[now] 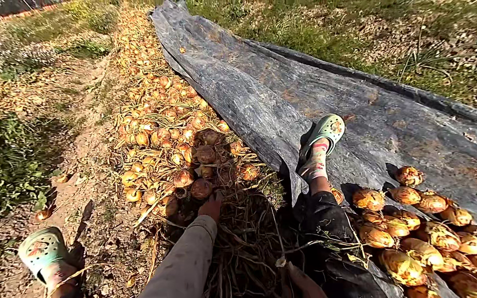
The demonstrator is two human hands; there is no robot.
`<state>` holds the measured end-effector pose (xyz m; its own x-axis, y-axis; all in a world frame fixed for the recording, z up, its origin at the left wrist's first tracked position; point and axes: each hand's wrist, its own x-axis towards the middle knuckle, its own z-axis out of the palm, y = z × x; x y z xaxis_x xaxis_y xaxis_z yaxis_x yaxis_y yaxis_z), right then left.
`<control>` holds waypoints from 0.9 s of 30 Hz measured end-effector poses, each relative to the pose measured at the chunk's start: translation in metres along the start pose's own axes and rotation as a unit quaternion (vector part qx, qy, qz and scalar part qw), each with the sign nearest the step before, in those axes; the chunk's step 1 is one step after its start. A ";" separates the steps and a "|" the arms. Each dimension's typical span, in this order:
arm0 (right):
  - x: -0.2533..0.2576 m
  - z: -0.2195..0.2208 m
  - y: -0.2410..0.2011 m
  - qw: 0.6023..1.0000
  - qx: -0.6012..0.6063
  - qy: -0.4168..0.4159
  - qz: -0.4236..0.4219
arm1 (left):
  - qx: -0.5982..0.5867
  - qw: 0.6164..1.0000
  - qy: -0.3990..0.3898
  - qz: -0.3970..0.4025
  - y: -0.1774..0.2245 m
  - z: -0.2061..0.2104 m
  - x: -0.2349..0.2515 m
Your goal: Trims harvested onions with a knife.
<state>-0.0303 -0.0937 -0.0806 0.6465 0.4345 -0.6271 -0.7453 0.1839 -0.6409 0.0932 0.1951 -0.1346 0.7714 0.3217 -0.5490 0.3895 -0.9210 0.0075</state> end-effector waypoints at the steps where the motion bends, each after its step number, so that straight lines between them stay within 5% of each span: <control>1: 0.003 -0.002 0.000 1.000 -0.006 0.016 -0.006 | -0.003 1.000 0.002 -0.007 0.002 -0.002 0.000; 7: 0.017 0.001 0.005 0.996 -0.080 0.048 0.010 | -0.025 0.997 0.002 -0.077 0.008 -0.003 -0.016; 12: 0.030 0.000 0.011 0.991 -0.118 0.063 0.023 | -0.036 0.998 -0.017 -0.048 0.020 -0.019 -0.061; 16: 0.031 0.008 0.006 0.985 -0.161 0.060 0.021 | -0.182 0.982 0.027 0.035 0.001 -0.019 -0.123; 21: 0.013 0.012 0.007 0.993 -0.120 0.000 -0.024 | -0.406 0.838 0.326 0.163 -0.031 0.014 -0.202; 27: -0.024 0.034 0.000 0.971 -0.112 -0.076 -0.195 | -0.669 0.632 0.336 0.200 -0.010 0.015 -0.267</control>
<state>-0.0515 -0.0736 -0.0507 0.8285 0.4985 -0.2551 -0.3827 0.1713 -0.9079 -0.1243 0.1152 -0.0011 0.8074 0.5565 0.1958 -0.1741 -0.0925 0.9804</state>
